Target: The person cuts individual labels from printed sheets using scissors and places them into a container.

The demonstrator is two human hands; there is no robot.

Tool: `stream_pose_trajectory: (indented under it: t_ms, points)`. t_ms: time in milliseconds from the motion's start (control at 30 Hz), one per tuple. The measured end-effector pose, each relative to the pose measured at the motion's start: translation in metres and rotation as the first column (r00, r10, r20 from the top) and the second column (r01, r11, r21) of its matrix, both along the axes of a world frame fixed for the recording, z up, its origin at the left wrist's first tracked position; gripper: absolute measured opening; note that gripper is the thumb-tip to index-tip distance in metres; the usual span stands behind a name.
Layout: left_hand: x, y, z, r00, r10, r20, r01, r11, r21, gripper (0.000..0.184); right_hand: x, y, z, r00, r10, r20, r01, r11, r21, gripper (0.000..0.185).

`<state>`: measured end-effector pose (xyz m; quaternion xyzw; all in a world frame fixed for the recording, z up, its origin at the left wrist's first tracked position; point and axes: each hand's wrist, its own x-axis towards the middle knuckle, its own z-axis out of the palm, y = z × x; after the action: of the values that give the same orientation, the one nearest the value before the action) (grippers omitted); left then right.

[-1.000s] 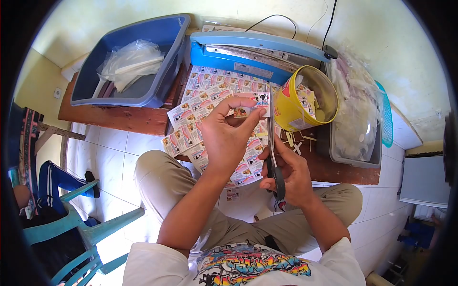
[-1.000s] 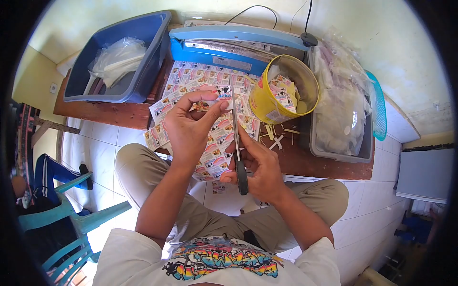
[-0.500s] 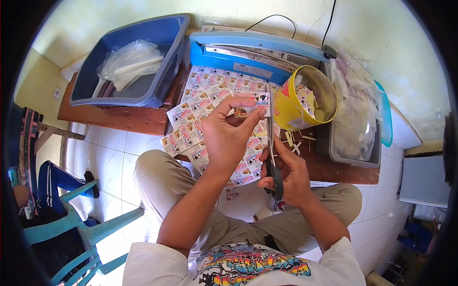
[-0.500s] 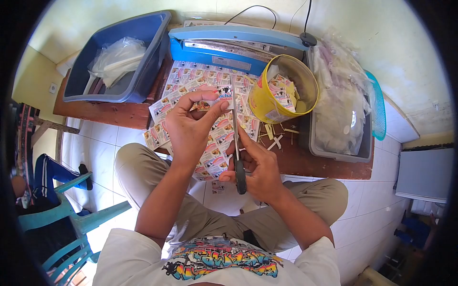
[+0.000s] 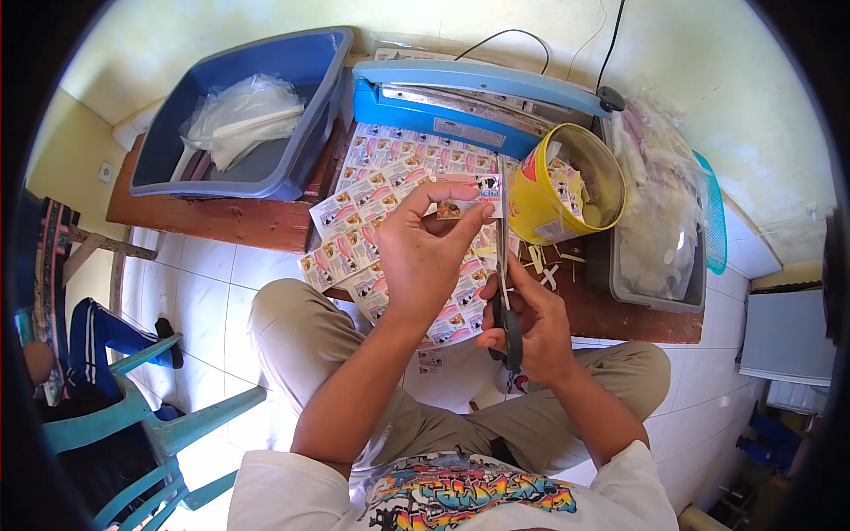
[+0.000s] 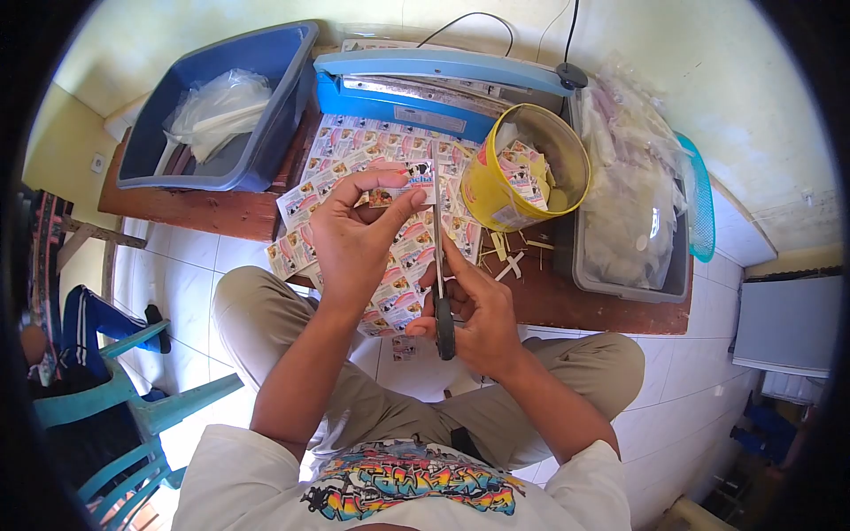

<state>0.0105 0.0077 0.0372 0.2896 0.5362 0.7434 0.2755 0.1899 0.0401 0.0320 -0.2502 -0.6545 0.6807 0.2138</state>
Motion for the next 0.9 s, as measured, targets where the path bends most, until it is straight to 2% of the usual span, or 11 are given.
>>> stream_pose_trajectory:
  t_ms: [467, 900]
  points:
    - [0.0019, 0.0004, -0.0022, 1.0, -0.024, -0.01, 0.024, 1.0, -0.006, 0.022, 0.0002, 0.0009, -0.003, 0.999, -0.036, 0.009, 0.036, 0.999, 0.041, 0.109]
    - [0.002, 0.0005, -0.0015, 1.0, -0.03, 0.009, 0.03, 0.999, -0.027, 0.022, -0.0025, -0.0025, -0.0048, 0.996, -0.084, 0.0, 0.084, 0.996, -0.001, 0.112]
